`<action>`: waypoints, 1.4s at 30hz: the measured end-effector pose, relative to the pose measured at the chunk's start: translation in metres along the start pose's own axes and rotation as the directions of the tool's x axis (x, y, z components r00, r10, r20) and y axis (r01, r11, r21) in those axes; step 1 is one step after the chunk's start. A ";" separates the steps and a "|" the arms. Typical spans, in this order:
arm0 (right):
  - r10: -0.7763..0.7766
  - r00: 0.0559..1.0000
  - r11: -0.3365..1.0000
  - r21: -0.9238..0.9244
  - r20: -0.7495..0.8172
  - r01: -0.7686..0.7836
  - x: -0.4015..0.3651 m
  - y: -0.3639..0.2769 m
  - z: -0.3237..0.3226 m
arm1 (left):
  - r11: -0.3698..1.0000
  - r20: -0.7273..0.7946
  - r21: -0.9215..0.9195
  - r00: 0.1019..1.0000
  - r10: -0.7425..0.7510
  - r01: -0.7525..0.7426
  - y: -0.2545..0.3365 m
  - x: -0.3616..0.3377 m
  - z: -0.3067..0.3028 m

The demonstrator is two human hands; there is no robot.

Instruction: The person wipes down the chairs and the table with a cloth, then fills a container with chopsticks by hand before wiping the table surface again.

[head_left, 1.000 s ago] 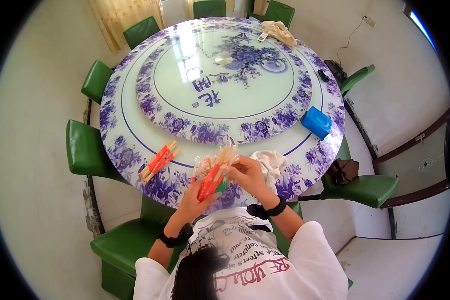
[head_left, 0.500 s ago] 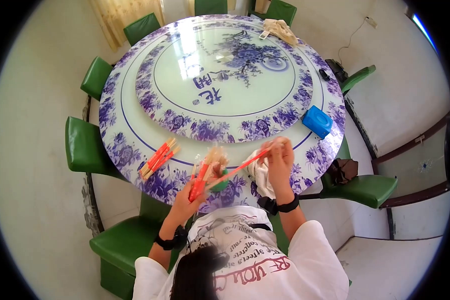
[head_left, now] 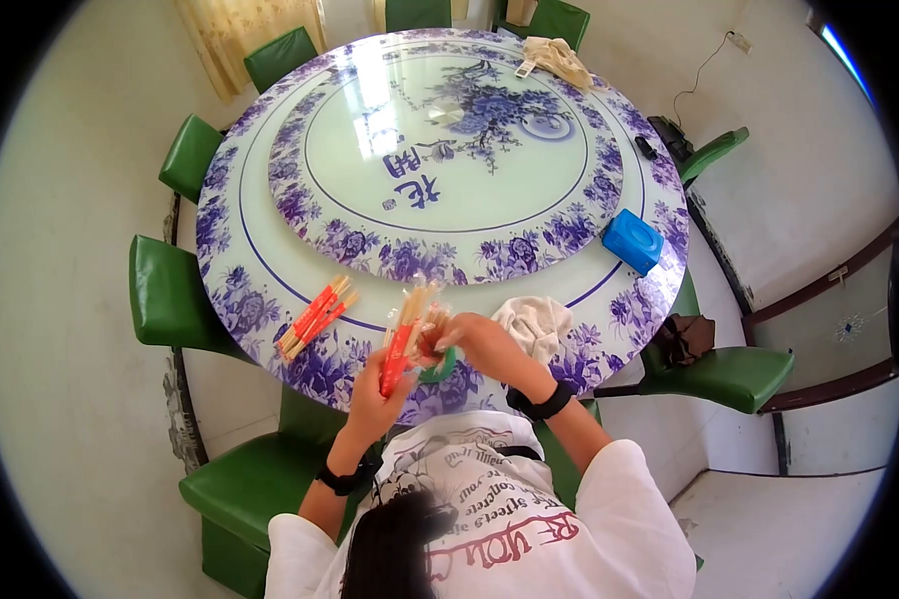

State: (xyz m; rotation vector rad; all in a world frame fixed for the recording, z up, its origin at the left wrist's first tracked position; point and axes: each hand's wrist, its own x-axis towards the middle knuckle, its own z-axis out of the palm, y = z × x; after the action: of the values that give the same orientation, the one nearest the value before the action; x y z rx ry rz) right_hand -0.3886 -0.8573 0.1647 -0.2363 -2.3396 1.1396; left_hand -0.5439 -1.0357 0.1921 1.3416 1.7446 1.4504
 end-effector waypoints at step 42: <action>0.050 0.855 0.995 -0.053 -0.516 -0.090 -0.014 -0.053 -0.058 | 0.998 -0.013 0.060 1.000 -0.014 0.014 -0.006 -0.007 0.003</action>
State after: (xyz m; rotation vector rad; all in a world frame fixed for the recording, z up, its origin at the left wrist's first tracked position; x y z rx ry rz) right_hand -0.3425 -0.8567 0.2295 -0.5835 -1.9049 0.8816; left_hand -0.5409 -1.0402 0.1846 1.3506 1.8158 1.4124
